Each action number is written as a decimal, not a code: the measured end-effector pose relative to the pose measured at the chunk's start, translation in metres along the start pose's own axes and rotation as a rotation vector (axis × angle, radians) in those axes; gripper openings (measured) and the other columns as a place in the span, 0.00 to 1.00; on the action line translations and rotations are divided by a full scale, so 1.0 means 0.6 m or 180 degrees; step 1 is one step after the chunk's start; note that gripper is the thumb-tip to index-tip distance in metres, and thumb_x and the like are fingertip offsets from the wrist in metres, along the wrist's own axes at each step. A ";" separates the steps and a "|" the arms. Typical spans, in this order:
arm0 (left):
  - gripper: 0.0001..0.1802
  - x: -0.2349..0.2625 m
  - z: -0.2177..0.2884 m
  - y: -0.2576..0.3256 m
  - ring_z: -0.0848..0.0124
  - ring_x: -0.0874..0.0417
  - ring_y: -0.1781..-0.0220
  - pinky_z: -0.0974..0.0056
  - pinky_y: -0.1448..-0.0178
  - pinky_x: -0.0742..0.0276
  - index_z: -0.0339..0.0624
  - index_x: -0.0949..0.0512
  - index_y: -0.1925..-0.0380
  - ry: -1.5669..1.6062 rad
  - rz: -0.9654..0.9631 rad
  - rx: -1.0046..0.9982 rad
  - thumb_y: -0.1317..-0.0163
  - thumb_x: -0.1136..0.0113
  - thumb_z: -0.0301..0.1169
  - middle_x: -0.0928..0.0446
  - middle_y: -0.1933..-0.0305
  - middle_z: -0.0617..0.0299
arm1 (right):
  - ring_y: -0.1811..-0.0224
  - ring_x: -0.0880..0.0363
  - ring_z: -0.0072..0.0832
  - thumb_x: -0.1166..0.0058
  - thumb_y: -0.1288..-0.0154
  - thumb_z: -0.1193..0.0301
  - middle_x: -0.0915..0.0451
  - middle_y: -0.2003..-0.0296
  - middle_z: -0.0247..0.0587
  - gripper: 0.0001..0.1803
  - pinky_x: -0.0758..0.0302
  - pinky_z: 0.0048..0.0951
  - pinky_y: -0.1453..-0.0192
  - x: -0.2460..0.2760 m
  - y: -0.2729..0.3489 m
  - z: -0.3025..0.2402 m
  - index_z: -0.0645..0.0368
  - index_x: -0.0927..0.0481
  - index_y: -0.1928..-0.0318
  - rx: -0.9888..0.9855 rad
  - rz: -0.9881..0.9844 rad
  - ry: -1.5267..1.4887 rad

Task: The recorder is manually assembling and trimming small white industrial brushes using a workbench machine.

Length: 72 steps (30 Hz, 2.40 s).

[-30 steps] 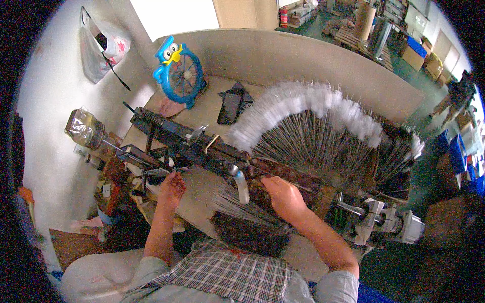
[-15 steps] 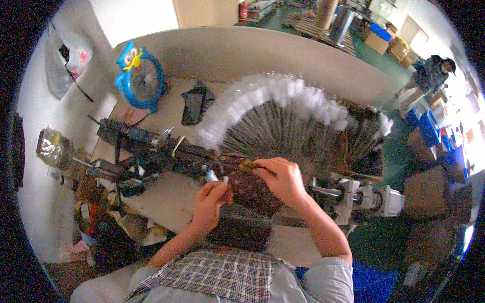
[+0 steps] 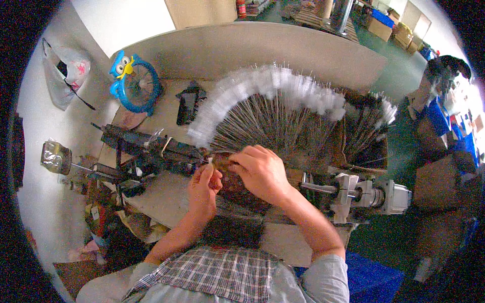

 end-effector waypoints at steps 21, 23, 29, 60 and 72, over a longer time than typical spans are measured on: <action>0.23 0.006 -0.013 -0.017 0.70 0.23 0.57 0.62 0.49 0.30 0.38 0.29 0.58 0.1080 -0.0101 0.0694 0.34 0.58 0.49 0.24 0.61 0.58 | 0.60 0.25 0.35 0.43 0.49 0.63 0.21 0.67 0.35 0.13 0.28 0.36 0.58 -0.070 -0.029 -0.056 0.54 0.19 0.64 -0.0189 0.0024 0.0777; 0.20 0.003 -0.012 -0.018 0.71 0.24 0.56 0.62 0.47 0.32 0.39 0.29 0.58 0.1269 -0.0438 0.0478 0.34 0.56 0.46 0.24 0.60 0.59 | 0.60 0.25 0.34 0.40 0.52 0.63 0.21 0.66 0.34 0.15 0.29 0.35 0.57 -0.084 -0.027 -0.054 0.54 0.19 0.63 -0.0234 0.0127 0.0863; 0.08 -0.001 -0.028 -0.022 0.74 0.23 0.59 0.66 0.53 0.28 0.40 0.28 0.63 0.1410 -0.0298 0.0348 0.38 0.47 0.33 0.24 0.62 0.61 | 0.56 0.27 0.31 0.43 0.51 0.66 0.22 0.63 0.28 0.12 0.31 0.34 0.54 -0.064 -0.008 -0.051 0.48 0.20 0.63 0.0158 0.0491 0.0937; 0.08 -0.002 -0.017 -0.013 0.72 0.21 0.63 0.68 0.61 0.23 0.37 0.26 0.63 0.1590 -0.0260 0.0257 0.39 0.49 0.28 0.24 0.63 0.61 | 0.56 0.26 0.35 0.36 0.60 0.73 0.21 0.61 0.34 0.18 0.27 0.34 0.53 -0.056 -0.001 -0.056 0.55 0.19 0.62 0.0053 0.0589 0.0607; 0.06 -0.005 -0.006 -0.012 0.72 0.21 0.63 0.67 0.58 0.23 0.35 0.27 0.64 0.1288 -0.0129 0.0064 0.40 0.48 0.25 0.24 0.63 0.59 | 0.55 0.26 0.33 0.38 0.55 0.69 0.22 0.60 0.30 0.14 0.30 0.36 0.53 -0.055 0.012 -0.044 0.50 0.20 0.63 0.0094 0.0533 0.0762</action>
Point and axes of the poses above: each hand's wrist, its own y-axis away from the middle knuckle, its own x-axis out of the back of the hand, z = x × y, the point moved 7 cm from there along -y, towards the middle knuckle
